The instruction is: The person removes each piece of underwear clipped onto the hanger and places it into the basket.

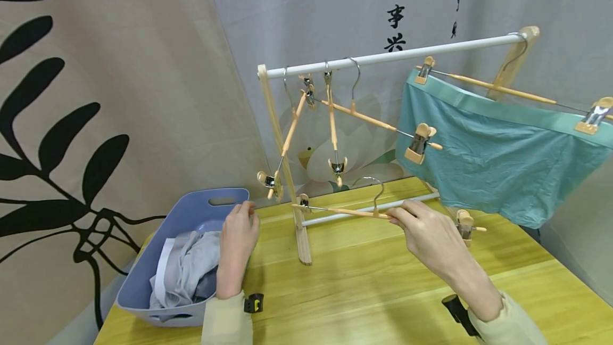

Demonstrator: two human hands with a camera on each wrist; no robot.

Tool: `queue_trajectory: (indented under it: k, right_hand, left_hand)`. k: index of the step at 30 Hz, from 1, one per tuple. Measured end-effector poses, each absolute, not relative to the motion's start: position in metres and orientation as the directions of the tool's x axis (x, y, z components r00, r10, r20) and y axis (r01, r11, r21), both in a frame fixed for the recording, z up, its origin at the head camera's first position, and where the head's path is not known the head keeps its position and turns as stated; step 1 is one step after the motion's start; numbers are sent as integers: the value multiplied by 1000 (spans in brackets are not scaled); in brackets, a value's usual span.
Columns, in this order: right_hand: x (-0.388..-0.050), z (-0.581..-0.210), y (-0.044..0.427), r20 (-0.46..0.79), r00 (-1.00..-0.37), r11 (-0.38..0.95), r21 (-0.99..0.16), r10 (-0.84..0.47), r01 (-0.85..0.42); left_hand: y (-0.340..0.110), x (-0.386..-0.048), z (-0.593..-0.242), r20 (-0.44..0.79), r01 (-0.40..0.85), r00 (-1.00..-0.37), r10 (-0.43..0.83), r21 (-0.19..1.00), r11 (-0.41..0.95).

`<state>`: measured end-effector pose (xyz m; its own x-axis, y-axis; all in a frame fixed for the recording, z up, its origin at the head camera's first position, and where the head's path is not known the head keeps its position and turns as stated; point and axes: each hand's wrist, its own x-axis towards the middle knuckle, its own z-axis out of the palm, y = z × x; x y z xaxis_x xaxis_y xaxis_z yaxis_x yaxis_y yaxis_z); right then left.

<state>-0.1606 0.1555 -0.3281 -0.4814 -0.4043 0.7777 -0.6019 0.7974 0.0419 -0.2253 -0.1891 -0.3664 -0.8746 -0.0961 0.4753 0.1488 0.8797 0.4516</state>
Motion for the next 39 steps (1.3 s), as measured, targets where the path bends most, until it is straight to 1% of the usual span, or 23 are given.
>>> queue_trajectory:
  k: [3, 7, 11, 17, 20, 24, 26, 30, 36, 39]
  right_hand:
    - [-160, -329, 156, 777, -485, 800, 39, -401, -599]
    - [-160, -330, 156, 779, -484, 803, 41, -398, -595]
    - [-161, -330, 157, 778, -488, 808, 42, -395, -588]
    - [-160, -329, 160, 774, -506, 822, 33, -381, -569]
    - [-161, -329, 162, 772, -510, 826, 34, -379, -563]
    - [-162, -328, 165, 771, -515, 834, 35, -373, -551]
    - [-162, -327, 167, 769, -521, 838, 33, -369, -544]
    - [-163, -325, 170, 766, -535, 848, 24, -355, -529]
    - [-165, -322, 176, 771, -548, 856, -7, -324, -517]
    - [-167, -321, 180, 770, -553, 858, -16, -317, -514]
  left_hand:
    - [-178, -232, -367, 458, 189, -886, -67, 491, 850]
    - [-167, -242, -366, 467, 268, -884, -23, 545, 794]
    - [-157, -251, -365, 466, 316, -885, 0, 600, 735]
    - [-146, -263, -361, 510, 394, -859, 42, 606, 691]
    - [-143, -268, -358, 491, 392, -871, 34, 650, 651]
    - [-141, -273, -356, 422, 345, -906, 7, 732, 587]
    - [-140, -274, -356, 410, 341, -912, 5, 753, 563]
    - [-140, -278, -356, 424, 353, -905, 9, 741, 572]
    - [-138, -281, -355, 437, 330, -899, 9, 665, 670]
    - [-136, -283, -356, 450, 325, -893, 0, 645, 692]
